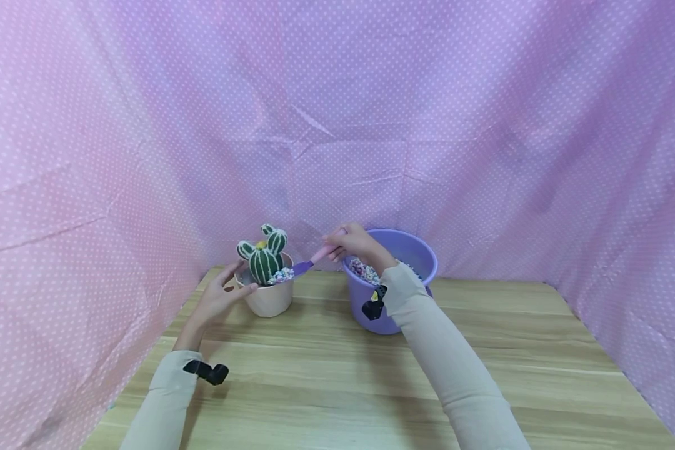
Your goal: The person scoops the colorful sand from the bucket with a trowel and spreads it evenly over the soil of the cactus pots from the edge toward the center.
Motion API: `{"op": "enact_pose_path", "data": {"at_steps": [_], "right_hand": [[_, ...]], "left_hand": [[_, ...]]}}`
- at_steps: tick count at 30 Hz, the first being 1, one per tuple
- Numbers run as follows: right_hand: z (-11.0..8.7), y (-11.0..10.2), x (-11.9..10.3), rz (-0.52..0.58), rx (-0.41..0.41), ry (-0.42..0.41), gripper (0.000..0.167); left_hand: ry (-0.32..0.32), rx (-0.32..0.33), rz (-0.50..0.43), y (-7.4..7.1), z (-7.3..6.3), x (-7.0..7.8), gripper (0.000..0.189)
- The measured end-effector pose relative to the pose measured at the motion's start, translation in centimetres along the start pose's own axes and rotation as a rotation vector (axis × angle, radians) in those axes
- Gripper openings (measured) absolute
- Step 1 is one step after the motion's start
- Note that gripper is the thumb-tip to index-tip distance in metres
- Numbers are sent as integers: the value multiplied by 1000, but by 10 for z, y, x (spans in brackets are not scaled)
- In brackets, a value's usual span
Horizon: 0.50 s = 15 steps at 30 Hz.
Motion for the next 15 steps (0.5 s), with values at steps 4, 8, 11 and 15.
{"op": "enact_pose_path", "data": {"at_steps": [4,8,11,15], "right_hand": [[-2,-2,-1,-5,4,4,31],[-6,-2,-4,-25,3,9,34],[-6,-2,-4,-31,0,7,32],[-5,-3,-5,-33,-9,3,30]], "left_hand": [[10,-3,1,0,1,-1,85],[7,-8,-3,1,0,-1,85],[4,-11,-3,1,0,-1,85],[2,-15,3,0,1,-1,85]]}}
Point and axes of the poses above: each hand's wrist, its own z-axis towards the middle knuckle, its own y-axis out of the palm, x = y × z, the point moved 5 cm from there along z, towards the middle knuckle, and after that the axes turned 5 degrees about -z, right-handed, at the moved point
